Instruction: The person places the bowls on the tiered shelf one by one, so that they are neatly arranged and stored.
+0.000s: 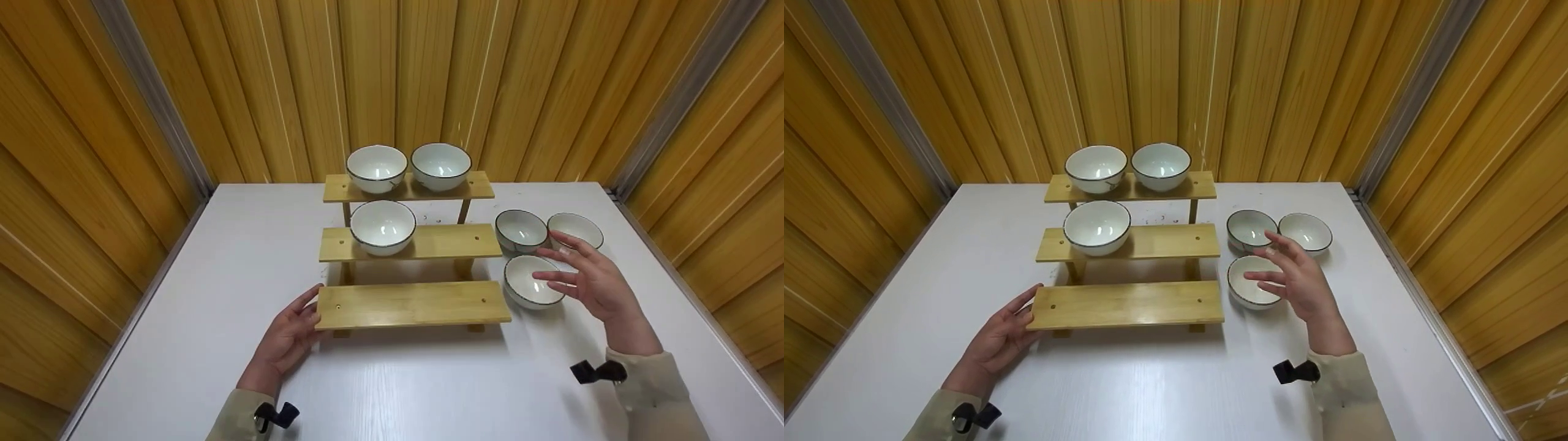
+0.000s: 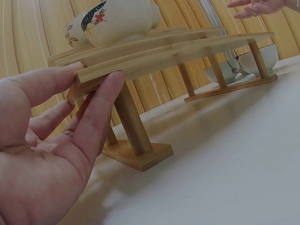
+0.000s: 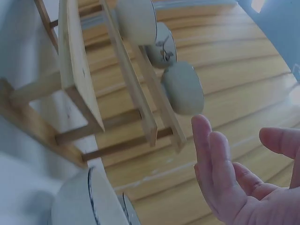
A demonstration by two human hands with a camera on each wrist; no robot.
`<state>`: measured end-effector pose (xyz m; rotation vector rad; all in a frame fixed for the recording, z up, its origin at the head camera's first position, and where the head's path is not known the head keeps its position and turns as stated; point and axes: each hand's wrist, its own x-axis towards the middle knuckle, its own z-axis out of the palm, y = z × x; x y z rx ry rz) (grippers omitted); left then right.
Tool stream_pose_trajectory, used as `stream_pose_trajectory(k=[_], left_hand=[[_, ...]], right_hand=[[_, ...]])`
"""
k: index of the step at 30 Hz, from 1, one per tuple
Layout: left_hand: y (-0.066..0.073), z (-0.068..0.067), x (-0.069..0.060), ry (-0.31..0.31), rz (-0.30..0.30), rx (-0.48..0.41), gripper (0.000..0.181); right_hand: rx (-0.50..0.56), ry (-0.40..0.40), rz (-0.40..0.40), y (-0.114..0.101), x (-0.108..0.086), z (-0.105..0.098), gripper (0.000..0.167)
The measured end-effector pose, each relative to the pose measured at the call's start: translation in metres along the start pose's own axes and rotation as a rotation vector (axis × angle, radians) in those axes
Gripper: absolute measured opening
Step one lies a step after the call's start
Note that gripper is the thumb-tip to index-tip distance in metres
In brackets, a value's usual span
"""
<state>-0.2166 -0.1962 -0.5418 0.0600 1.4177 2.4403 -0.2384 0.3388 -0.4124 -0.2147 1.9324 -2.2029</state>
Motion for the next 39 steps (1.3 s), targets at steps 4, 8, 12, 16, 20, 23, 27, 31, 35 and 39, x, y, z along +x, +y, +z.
stream_pose_trajectory(k=[4,8,12,16,20,23,27,31,35,39], left_hand=[[0.0,0.0,0.0,0.002,-0.007,0.015,0.07],[0.0,0.0,0.0,0.0,-0.009,0.008,0.069],[0.0,0.0,0.001,-0.009,-0.008,-0.011,0.069],[0.001,-0.001,0.0,-0.005,-0.013,-0.024,0.069],[0.001,-0.001,0.0,-0.002,-0.016,-0.018,0.069],[0.0,0.0,0.0,-0.001,-0.014,-0.012,0.069],[0.0,-0.001,0.0,-0.011,-0.007,-0.009,0.069],[-0.001,-0.001,0.0,-0.023,-0.004,-0.011,0.069],[-0.001,-0.002,0.0,-0.017,-0.004,-0.015,0.069],[-0.001,-0.002,0.0,-0.006,-0.007,-0.015,0.069]], right_hand=[[-0.02,0.037,0.019,0.006,-0.01,-0.018,0.027],[-0.041,0.104,0.048,0.012,-0.021,-0.036,0.028],[-0.108,0.158,0.108,0.018,-0.028,-0.052,0.033],[-0.193,0.186,0.174,0.026,-0.028,-0.062,0.046],[-0.282,0.188,0.255,0.035,-0.024,-0.068,0.07],[-0.289,0.148,0.325,0.043,-0.018,-0.071,0.08],[-0.187,0.076,0.368,0.053,-0.012,-0.072,0.077],[-0.106,0.026,0.363,0.062,-0.007,-0.071,0.065],[-0.076,0.015,0.349,0.069,-0.001,-0.068,0.059],[-0.041,0.031,0.335,0.075,0.004,-0.065,0.059]])
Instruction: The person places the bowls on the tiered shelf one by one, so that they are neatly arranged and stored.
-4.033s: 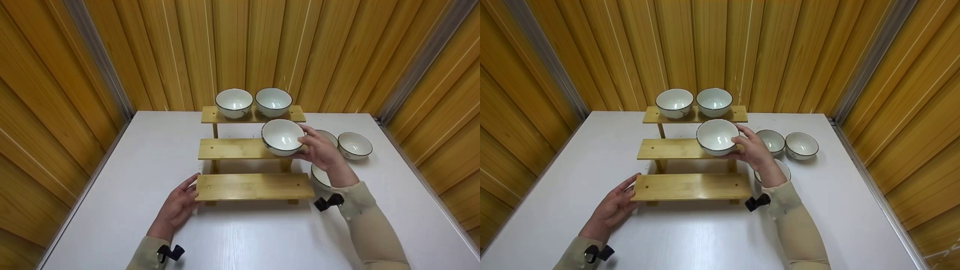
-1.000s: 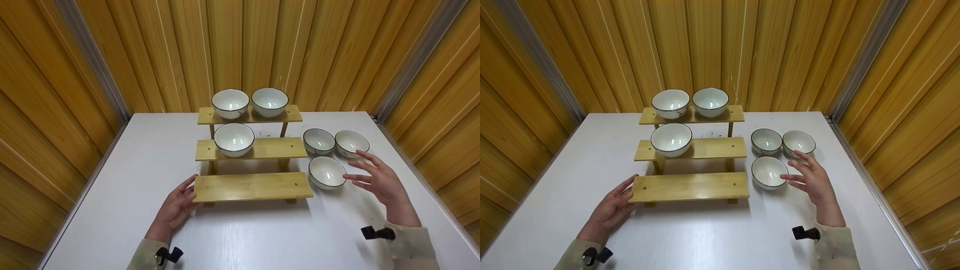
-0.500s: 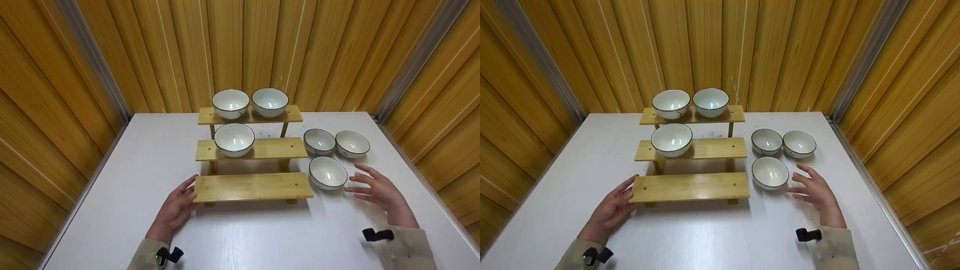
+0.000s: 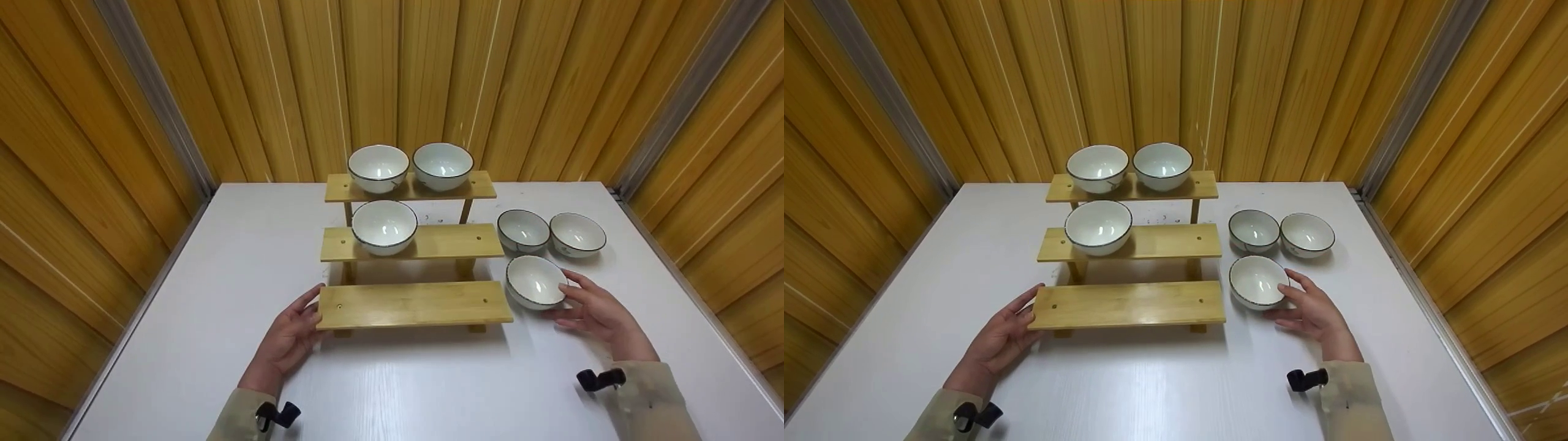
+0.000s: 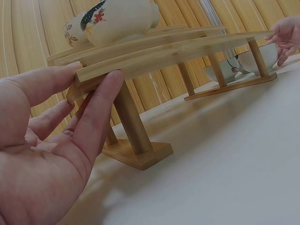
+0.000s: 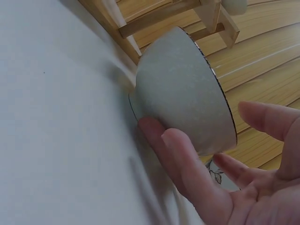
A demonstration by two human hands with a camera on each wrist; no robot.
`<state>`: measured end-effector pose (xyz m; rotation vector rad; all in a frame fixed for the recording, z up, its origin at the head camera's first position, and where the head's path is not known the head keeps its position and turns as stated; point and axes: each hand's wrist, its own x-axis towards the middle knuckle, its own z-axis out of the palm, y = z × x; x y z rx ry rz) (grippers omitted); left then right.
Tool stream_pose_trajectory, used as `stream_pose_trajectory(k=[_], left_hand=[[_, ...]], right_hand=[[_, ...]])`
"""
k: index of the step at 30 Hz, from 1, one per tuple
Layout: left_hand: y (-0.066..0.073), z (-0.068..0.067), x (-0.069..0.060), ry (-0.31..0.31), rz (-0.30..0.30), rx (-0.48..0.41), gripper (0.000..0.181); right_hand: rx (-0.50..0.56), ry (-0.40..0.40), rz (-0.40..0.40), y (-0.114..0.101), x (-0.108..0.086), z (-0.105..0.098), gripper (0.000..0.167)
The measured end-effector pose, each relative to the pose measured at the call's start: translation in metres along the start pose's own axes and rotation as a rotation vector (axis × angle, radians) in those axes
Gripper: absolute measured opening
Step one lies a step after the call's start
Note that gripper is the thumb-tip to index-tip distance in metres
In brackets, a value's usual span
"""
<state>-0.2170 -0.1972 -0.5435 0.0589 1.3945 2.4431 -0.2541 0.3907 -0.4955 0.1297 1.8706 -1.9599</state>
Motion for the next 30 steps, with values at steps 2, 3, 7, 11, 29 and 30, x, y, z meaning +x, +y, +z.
stream_pose_trajectory(k=[2,3,7,11,29,30], left_hand=[[0.0,0.0,0.0,0.004,-0.001,0.004,0.069],[0.0,0.0,0.0,0.006,-0.002,0.007,0.069],[0.0,0.0,0.0,0.007,-0.006,0.008,0.069],[0.0,0.001,0.0,0.002,-0.006,-0.002,0.07],[0.0,0.0,0.0,-0.03,0.009,0.013,0.07],[0.0,0.0,0.0,-0.029,0.009,0.016,0.07]], right_hand=[[0.019,0.008,-0.002,0.002,0.003,0.002,0.06],[0.03,0.015,-0.003,0.002,0.004,0.003,0.061],[0.045,0.04,-0.009,0.005,0.01,0.005,0.064],[0.062,0.061,-0.013,0.008,0.012,0.003,0.063],[0.181,-0.1,-0.163,-0.02,-0.018,0.002,0.045],[0.189,-0.117,-0.179,-0.023,-0.02,0.002,0.045]])
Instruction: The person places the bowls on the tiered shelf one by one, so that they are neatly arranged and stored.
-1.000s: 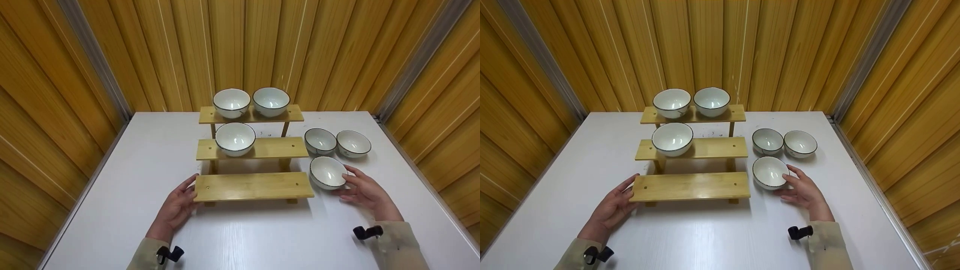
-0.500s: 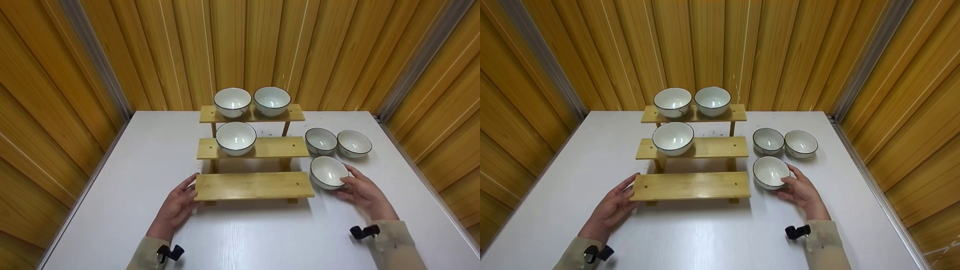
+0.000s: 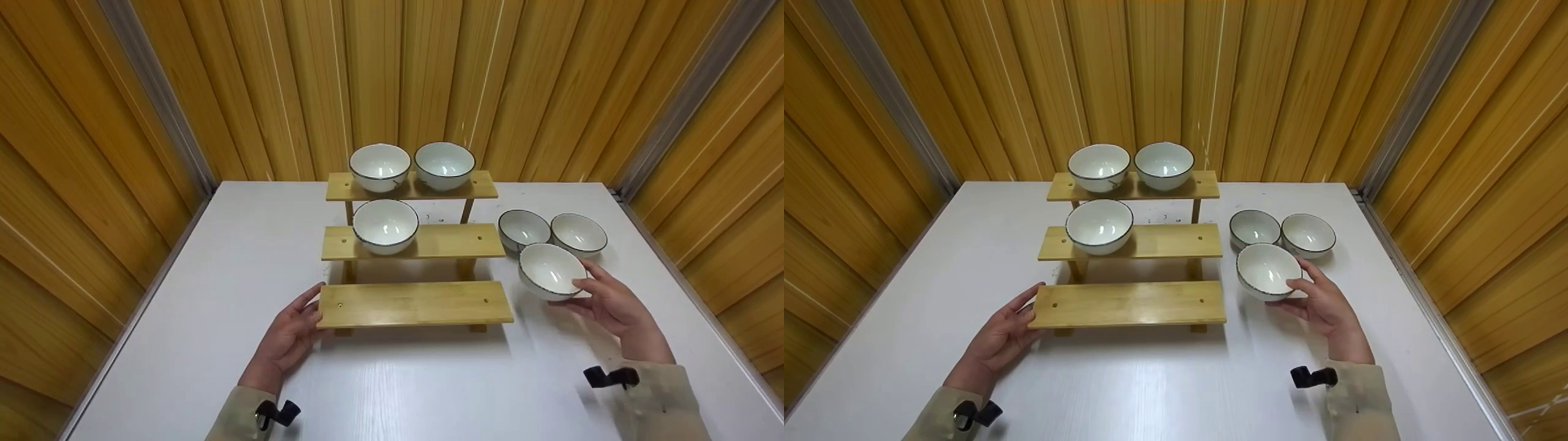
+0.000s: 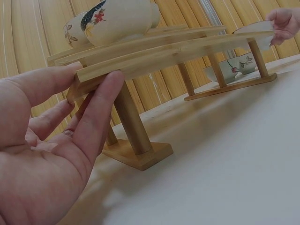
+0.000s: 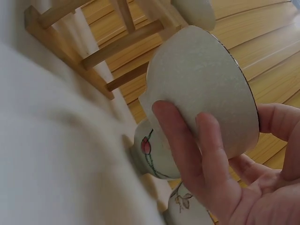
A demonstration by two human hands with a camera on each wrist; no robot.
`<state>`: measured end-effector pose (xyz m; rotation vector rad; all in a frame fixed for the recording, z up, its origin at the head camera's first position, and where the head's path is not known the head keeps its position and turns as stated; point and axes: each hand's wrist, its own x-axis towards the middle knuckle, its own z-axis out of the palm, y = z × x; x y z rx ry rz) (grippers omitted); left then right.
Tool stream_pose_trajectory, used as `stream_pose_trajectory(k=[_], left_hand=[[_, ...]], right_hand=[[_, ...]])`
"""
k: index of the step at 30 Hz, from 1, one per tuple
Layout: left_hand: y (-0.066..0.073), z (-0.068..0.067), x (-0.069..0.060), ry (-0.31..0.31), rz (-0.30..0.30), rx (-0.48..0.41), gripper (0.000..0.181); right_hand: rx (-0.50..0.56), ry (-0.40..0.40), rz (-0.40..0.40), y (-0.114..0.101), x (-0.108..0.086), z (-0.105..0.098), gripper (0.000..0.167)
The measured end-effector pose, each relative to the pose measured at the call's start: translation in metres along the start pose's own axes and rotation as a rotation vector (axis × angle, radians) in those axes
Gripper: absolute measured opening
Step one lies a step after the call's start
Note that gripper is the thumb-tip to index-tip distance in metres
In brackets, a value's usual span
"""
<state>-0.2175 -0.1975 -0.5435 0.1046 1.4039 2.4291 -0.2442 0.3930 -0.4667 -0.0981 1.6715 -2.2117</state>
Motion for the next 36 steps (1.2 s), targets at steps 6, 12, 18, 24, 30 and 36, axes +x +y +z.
stream_pose_trajectory(k=[6,12,18,24,30,36], left_hand=[[0.0,0.0,0.0,0.001,0.001,-0.009,0.07],[0.0,0.0,0.0,0.0,0.002,0.002,0.069],[0.0,0.0,0.0,0.005,-0.003,0.008,0.071],[0.0,0.001,0.001,0.015,-0.007,0.012,0.072],[0.0,0.0,0.001,0.011,-0.015,0.005,0.07],[0.0,0.0,0.0,0.007,-0.013,0.0,0.07]], right_hand=[[0.011,-0.075,-0.056,-0.017,-0.001,0.015,0.048],[-0.027,-0.065,-0.069,-0.033,0.006,0.038,0.047],[-0.047,-0.028,-0.078,-0.045,0.022,0.062,0.044],[-0.044,0.004,-0.092,-0.054,0.034,0.081,0.051],[-0.07,-0.008,-0.081,-0.057,0.048,0.1,0.056],[-0.066,-0.027,-0.066,-0.056,0.067,0.117,0.05]])
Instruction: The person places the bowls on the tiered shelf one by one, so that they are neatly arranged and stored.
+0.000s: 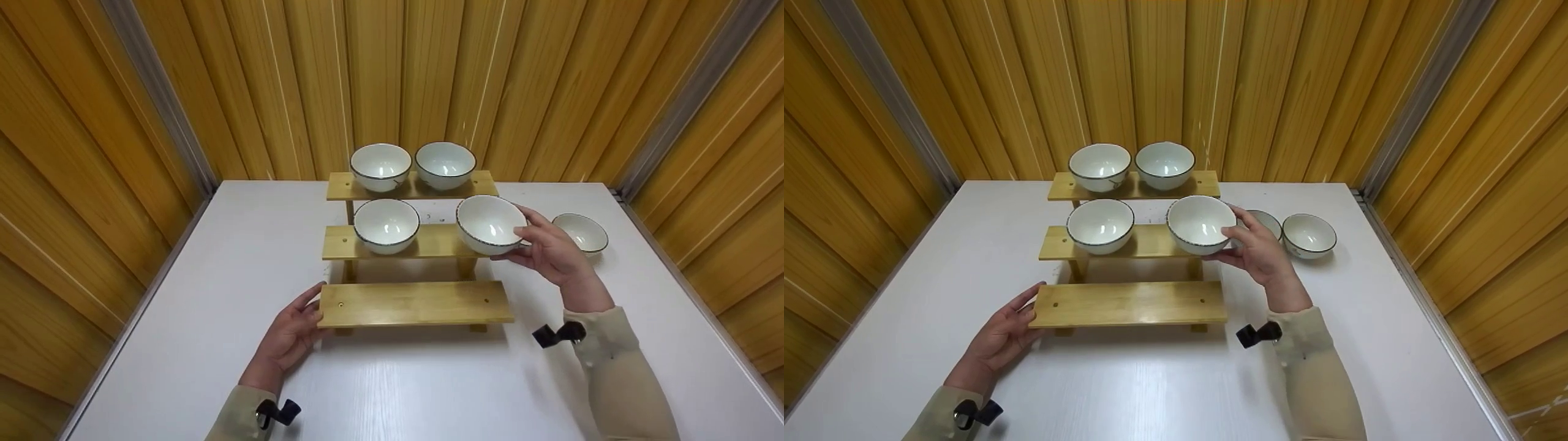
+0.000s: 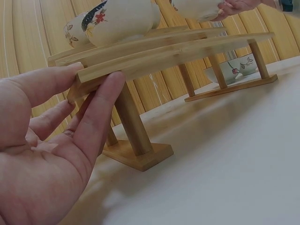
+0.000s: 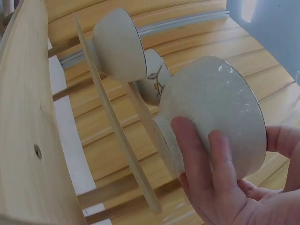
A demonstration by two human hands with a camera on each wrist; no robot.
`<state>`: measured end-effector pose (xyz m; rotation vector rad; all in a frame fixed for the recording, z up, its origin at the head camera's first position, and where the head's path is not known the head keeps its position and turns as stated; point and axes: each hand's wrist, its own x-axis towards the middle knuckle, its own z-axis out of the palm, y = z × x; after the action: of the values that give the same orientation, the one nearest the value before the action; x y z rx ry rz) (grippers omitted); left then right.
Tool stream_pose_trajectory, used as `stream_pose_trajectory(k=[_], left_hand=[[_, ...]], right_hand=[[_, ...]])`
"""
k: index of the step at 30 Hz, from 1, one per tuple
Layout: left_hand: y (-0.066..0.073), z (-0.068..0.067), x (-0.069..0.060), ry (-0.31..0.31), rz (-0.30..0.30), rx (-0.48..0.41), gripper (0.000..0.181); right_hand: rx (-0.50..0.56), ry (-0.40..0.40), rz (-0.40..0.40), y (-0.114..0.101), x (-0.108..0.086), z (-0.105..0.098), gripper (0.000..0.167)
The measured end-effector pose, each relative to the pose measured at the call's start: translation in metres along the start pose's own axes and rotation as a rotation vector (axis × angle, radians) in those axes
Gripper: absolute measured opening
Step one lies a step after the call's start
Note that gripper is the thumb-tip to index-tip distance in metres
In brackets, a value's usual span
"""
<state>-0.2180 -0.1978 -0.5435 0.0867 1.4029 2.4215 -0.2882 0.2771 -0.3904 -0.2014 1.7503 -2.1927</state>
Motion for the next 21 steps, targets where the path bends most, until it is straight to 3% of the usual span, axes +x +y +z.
stream_pose_trajectory(k=[12,21], left_hand=[[0.0,0.0,0.0,-0.017,0.01,-0.019,0.069],[0.0,0.0,0.0,-0.029,0.008,-0.005,0.068]], right_hand=[[0.001,-0.006,0.026,0.012,0.039,0.027,0.058],[-0.025,0.031,0.039,0.018,0.052,0.032,0.065]])
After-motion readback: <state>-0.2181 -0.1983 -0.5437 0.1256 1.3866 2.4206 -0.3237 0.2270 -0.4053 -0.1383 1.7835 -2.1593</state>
